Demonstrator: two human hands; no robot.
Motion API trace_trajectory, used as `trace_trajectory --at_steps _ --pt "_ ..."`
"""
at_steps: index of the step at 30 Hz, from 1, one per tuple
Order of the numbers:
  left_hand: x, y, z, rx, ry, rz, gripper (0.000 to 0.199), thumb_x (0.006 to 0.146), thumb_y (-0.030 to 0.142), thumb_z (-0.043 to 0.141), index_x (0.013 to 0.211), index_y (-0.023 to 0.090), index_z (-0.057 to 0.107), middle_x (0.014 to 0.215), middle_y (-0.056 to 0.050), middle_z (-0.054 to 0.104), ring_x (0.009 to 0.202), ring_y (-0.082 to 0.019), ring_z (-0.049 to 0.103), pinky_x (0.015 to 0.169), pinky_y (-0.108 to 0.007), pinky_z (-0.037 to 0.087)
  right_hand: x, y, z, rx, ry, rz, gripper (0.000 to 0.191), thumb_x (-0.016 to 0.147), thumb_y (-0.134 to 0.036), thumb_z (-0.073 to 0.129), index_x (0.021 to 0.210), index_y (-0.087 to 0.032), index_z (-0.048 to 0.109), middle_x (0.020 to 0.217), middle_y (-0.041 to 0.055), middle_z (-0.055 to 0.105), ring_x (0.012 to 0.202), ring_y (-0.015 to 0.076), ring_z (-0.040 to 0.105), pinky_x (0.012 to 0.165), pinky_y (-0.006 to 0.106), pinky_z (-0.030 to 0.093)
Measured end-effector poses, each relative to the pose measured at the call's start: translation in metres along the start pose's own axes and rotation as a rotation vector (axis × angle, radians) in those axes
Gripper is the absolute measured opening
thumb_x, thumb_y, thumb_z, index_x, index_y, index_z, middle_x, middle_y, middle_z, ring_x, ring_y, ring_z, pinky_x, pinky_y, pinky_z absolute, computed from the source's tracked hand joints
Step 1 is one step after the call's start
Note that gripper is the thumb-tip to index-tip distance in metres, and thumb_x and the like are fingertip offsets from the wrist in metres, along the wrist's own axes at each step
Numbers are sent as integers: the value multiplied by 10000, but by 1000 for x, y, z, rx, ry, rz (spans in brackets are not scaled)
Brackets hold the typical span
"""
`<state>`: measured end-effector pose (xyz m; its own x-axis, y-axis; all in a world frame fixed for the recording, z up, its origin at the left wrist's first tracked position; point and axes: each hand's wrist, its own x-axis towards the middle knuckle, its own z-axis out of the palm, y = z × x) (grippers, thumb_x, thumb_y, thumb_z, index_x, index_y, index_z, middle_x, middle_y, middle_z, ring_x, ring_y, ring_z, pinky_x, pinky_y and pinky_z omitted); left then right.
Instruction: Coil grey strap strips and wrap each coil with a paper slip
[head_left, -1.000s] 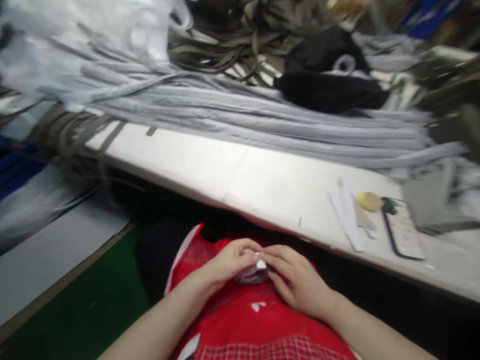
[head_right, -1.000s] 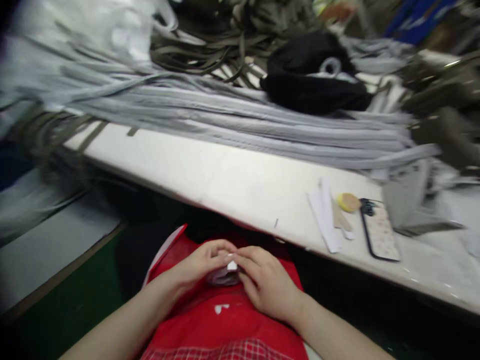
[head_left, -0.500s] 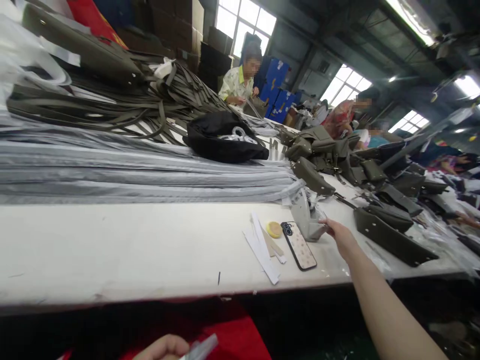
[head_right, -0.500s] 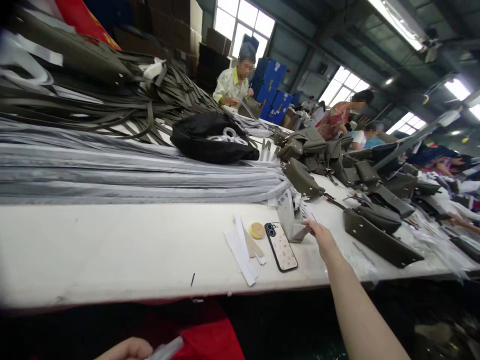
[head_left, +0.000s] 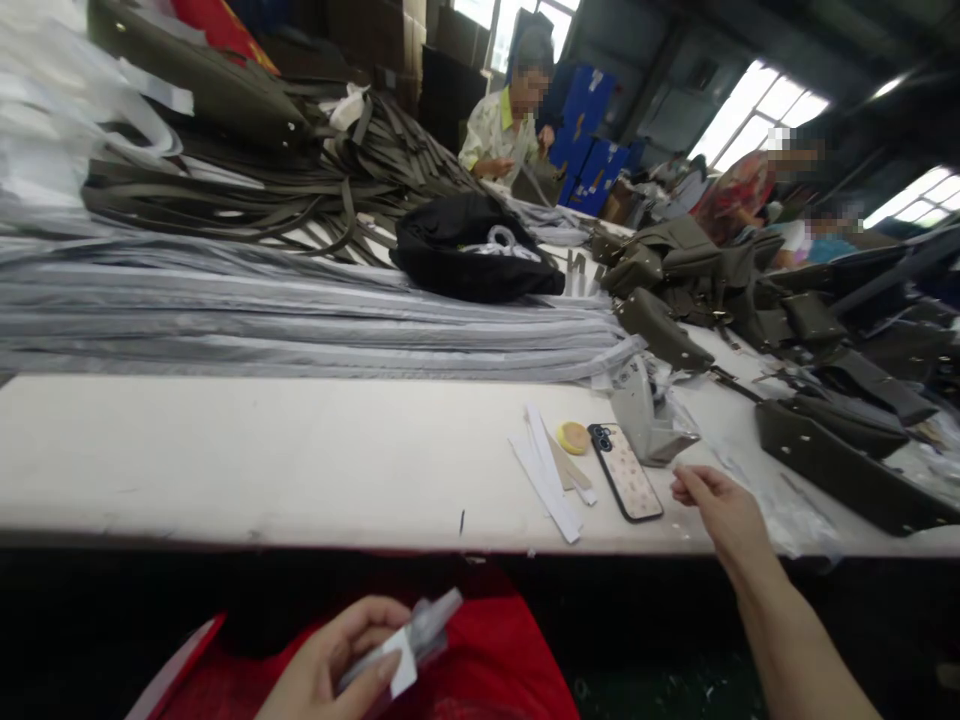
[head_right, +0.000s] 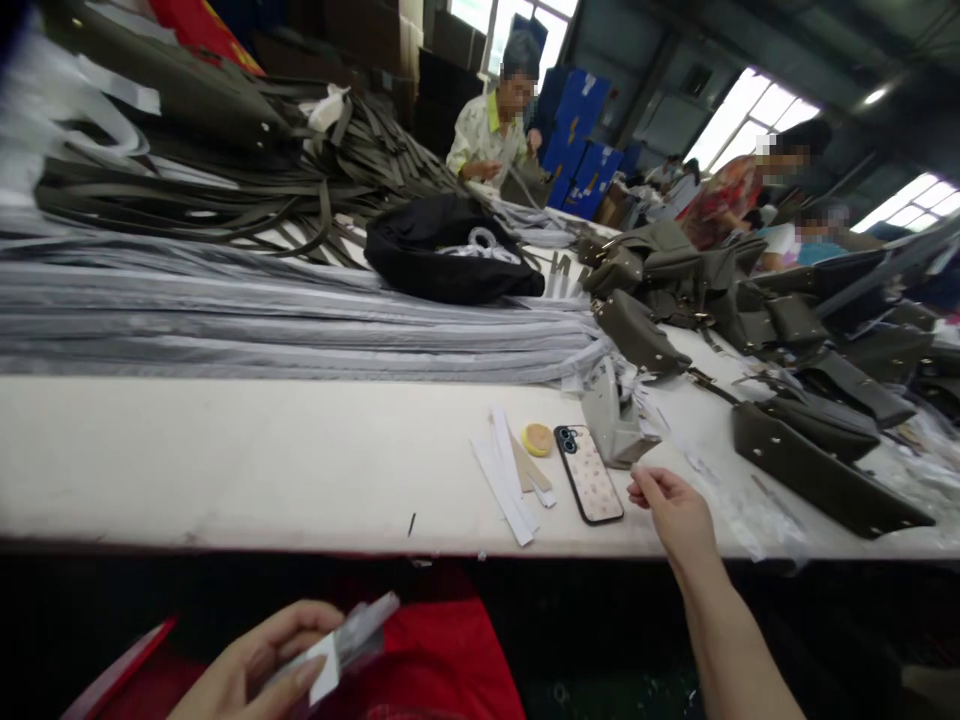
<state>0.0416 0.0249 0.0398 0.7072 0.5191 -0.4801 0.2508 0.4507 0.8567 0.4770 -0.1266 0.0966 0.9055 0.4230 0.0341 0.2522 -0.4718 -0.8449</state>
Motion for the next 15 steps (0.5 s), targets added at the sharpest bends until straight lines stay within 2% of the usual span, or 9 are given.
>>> trace_trajectory --at_steps 2,3,7,9,12,15 --pt "-4 13 9 15 76 39 381 771 467 708 970 152 628 837 -51 691 765 -169 600 705 -251 449 -37 -24 24 28 -126 -68 315 710 -493 723 723 -181 680 650 43 698 631 174 650 652 279 544" --pt "-5 18 14 10 122 63 355 770 421 711 976 146 625 856 -57 697 784 -172 610 727 -255 455 -58 -37 39 27 -235 -108 299 742 -486 707 724 -188 677 658 35 694 647 170 647 676 274 539" --pt "-8 20 24 -6 286 145 268 780 283 676 993 133 613 878 -68 698 785 -161 630 730 -247 467 -139 -77 104 114 -863 -100 288 820 -469 649 739 -194 673 651 21 684 637 159 628 662 259 514" --pt "-11 18 23 8 345 171 239 791 237 654 1001 130 614 878 -69 695 774 -152 633 720 -239 472 -171 -87 131 178 -1066 -60 295 838 -467 629 744 -189 662 648 17 680 630 151 618 660 257 502" --pt "-17 13 19 12 425 222 216 805 203 631 1008 132 612 866 -64 687 762 -143 632 704 -228 478 -199 -93 157 238 -1192 36 335 818 -504 637 716 -184 637 609 12 663 580 143 594 605 255 484" --pt "-21 9 14 17 469 267 199 822 194 618 1013 139 605 902 -73 690 801 -155 645 731 -239 492 -208 -93 169 256 -1247 108 373 780 -541 667 685 -183 622 580 9 649 548 135 571 575 253 471"
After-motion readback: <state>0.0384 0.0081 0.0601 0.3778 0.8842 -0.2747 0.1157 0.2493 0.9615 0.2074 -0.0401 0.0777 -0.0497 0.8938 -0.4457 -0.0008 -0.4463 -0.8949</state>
